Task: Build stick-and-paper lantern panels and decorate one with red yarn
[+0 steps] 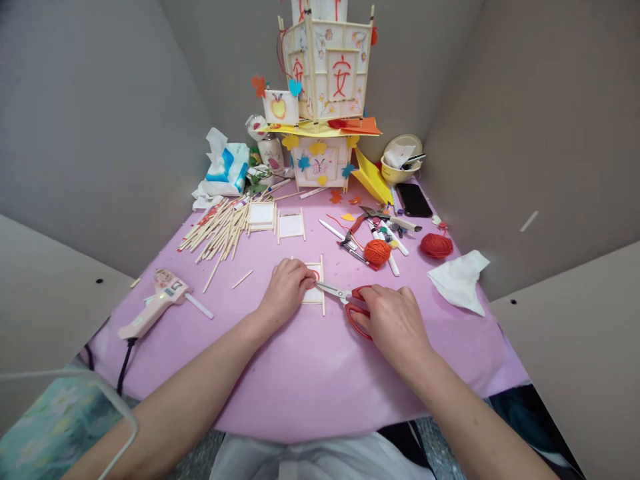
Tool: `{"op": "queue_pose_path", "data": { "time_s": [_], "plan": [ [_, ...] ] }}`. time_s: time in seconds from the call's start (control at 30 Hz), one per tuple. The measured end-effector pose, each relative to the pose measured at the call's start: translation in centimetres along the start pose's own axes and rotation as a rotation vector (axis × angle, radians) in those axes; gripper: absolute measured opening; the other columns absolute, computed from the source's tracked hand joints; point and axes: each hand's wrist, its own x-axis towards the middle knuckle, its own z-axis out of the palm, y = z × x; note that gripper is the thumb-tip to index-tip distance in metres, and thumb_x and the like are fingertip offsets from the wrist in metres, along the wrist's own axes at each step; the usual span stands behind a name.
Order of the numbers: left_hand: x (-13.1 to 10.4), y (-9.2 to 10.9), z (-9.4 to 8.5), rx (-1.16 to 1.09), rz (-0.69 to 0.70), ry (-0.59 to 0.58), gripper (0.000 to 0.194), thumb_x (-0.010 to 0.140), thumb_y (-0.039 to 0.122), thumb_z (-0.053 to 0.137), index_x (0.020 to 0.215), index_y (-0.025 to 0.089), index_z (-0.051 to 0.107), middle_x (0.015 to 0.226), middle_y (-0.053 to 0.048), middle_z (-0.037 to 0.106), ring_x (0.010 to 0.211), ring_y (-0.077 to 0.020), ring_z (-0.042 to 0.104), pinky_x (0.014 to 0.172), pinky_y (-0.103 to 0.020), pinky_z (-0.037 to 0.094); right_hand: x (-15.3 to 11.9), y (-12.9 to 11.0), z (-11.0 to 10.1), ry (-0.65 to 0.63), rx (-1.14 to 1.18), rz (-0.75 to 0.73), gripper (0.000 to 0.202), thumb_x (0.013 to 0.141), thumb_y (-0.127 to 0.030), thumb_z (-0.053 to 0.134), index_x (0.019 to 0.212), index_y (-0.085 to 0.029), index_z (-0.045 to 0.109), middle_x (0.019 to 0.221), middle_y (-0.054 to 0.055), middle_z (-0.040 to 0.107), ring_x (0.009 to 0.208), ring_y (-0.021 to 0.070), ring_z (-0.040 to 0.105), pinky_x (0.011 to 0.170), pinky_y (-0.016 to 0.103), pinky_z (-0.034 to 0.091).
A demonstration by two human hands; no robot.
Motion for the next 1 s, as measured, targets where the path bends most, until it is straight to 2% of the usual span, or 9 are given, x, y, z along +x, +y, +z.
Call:
{"op": "queue_pose_path", "data": {
  "time_s": [0.23,0.43,0.53,0.67,0.77,0.87,1.0],
  "plan": [
    [0.0,0.1,-0.2,-0.009,-0.020,0.017,0.012,0.091,0.021,0.057,0.087,0.021,0.069,0.092,-0.004,0.062,0.096,-0.0222,0.050,0.083,-0.036,0.038,-0.1,0.1,0.2,0.025,-0.014,-0.022,0.014,0.089,-0.030,0.057,0.091,-0.022,0.069,0.090,0.002,0.074,0.073,0.0167,0.063,0.068,0.033,0.027],
    [-0.6,1.1,-1.1,-0.085,-0.050,0.204,0.014,0.093,0.017,0.054,0.089,0.020,0.067,0.095,-0.005,0.062,0.097,-0.0199,0.051,0.088,-0.035,0.038,-1.0,1.2,0.2,0.135,-0.101,0.004,0.025,0.091,-0.039,0.057,0.107,-0.020,0.063,0.099,0.005,0.072,0.087,0.0231,0.067,0.069,0.034,0.031],
    [-1.8,2.7,-0.7,-0.127,0.081,0.139,0.014,0.094,0.017,0.054,0.089,0.021,0.067,0.094,-0.003,0.064,0.097,-0.0190,0.052,0.088,-0.035,0.038,-1.8,3.2,0.6,0.186,-0.180,0.082,0.031,0.092,-0.042,0.053,0.110,-0.019,0.059,0.103,0.008,0.071,0.093,0.0269,0.066,0.068,0.035,0.032],
    [-3.6,5.5,0.8,-0.124,0.288,0.012,0.011,0.094,0.021,0.056,0.092,0.020,0.066,0.094,-0.004,0.065,0.094,-0.0182,0.052,0.083,-0.034,0.039,-2.4,6.4,1.5,0.186,-0.218,0.186,0.034,0.093,-0.046,0.049,0.110,-0.018,0.058,0.098,0.010,0.071,0.088,0.0294,0.066,0.067,0.036,0.035],
    [-3.6,7.2,1.9,-0.043,0.378,-0.054,0.014,0.096,0.021,0.051,0.096,0.019,0.065,0.094,-0.005,0.065,0.092,-0.0194,0.053,0.077,-0.036,0.039,-2.1,7.6,2.0,0.179,-0.183,0.212,0.036,0.092,-0.047,0.049,0.111,-0.017,0.057,0.093,0.010,0.071,0.085,0.0294,0.066,0.069,0.038,0.038],
    [-2.1,8.2,2.8,0.054,0.382,-0.071,0.017,0.096,0.022,0.049,0.092,0.018,0.064,0.088,-0.007,0.064,0.087,-0.0212,0.054,0.072,-0.038,0.039,-1.7,7.7,2.1,0.170,-0.168,0.198,0.034,0.093,-0.044,0.049,0.111,-0.016,0.057,0.095,0.011,0.070,0.087,0.0296,0.065,0.069,0.038,0.041],
    [0.1,8.7,3.6,0.139,0.296,-0.077,0.025,0.098,0.030,0.046,0.085,0.018,0.064,0.078,-0.008,0.064,0.083,-0.0230,0.055,0.070,-0.041,0.039,-1.4,7.5,2.1,0.176,-0.147,0.129,0.033,0.094,-0.041,0.047,0.115,-0.018,0.059,0.107,0.012,0.067,0.092,0.0290,0.063,0.070,0.038,0.044]
  ]
}}
